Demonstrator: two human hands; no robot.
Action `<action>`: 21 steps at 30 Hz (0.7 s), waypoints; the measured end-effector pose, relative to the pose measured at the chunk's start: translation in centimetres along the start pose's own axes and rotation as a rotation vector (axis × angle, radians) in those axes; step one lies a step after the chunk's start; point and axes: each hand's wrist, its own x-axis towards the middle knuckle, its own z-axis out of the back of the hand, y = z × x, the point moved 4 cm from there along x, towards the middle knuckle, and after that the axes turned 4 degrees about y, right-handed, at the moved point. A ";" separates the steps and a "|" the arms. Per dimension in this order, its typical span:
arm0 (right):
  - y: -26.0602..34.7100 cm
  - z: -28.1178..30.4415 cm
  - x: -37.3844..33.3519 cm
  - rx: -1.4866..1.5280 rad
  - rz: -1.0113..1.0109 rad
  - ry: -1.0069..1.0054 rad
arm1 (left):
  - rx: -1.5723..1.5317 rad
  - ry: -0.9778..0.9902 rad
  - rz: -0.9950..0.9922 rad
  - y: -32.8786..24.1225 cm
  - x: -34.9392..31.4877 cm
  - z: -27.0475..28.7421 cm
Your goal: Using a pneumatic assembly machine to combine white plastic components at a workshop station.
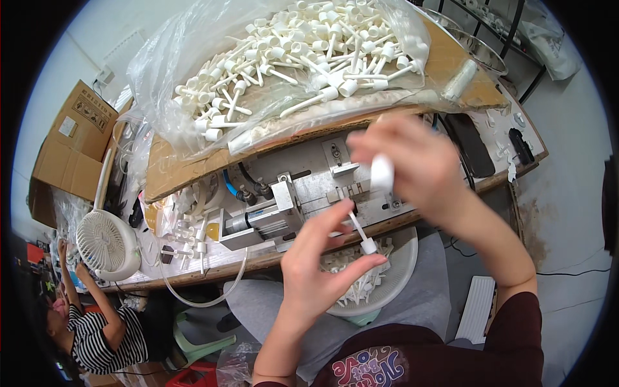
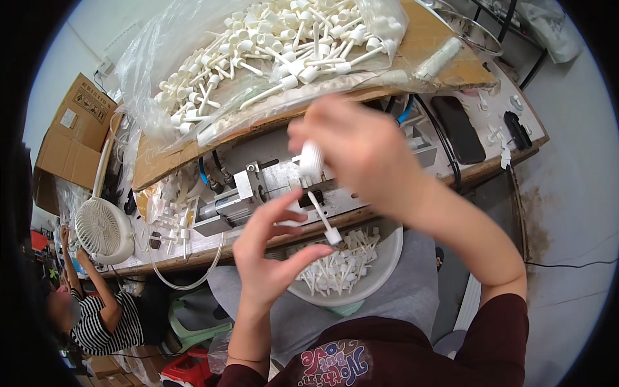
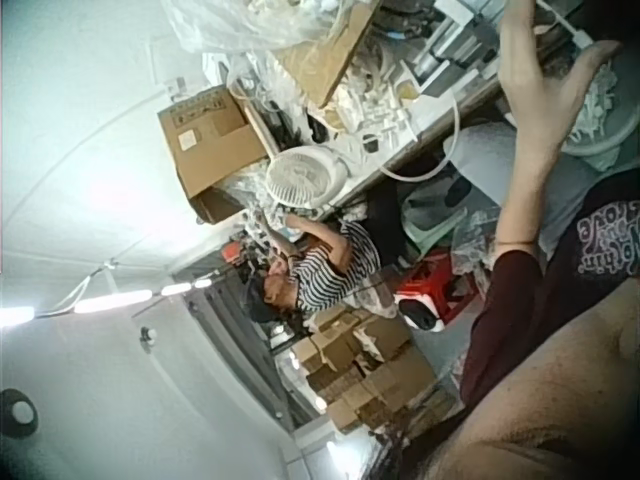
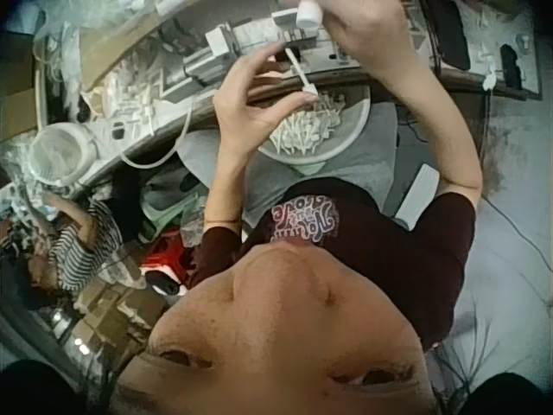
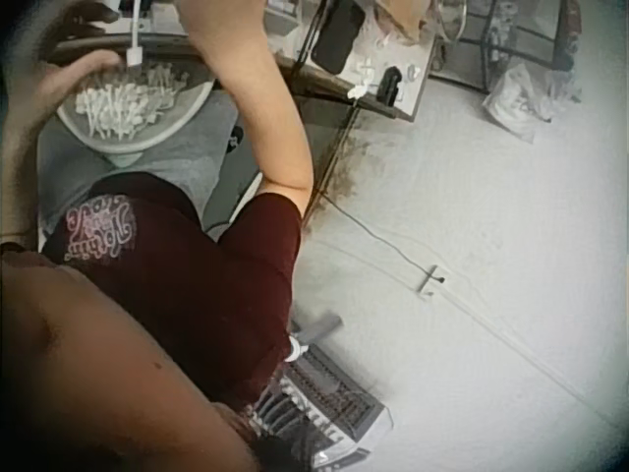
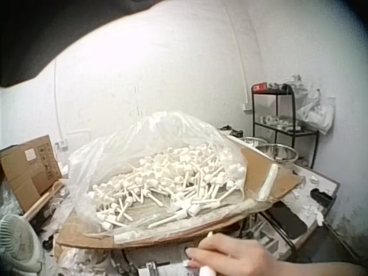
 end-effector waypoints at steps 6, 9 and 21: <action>3.9 -2.1 -2.2 0.019 0.045 0.163 | -0.250 -0.192 0.051 0.8 -0.4 0.2; 2.7 -1.3 -0.8 -0.041 0.043 0.141 | -0.163 -0.159 0.047 0.3 -0.2 1.1; -9.6 -3.7 9.1 -0.381 -0.360 0.554 | 0.444 -0.214 -0.236 3.4 -2.4 0.3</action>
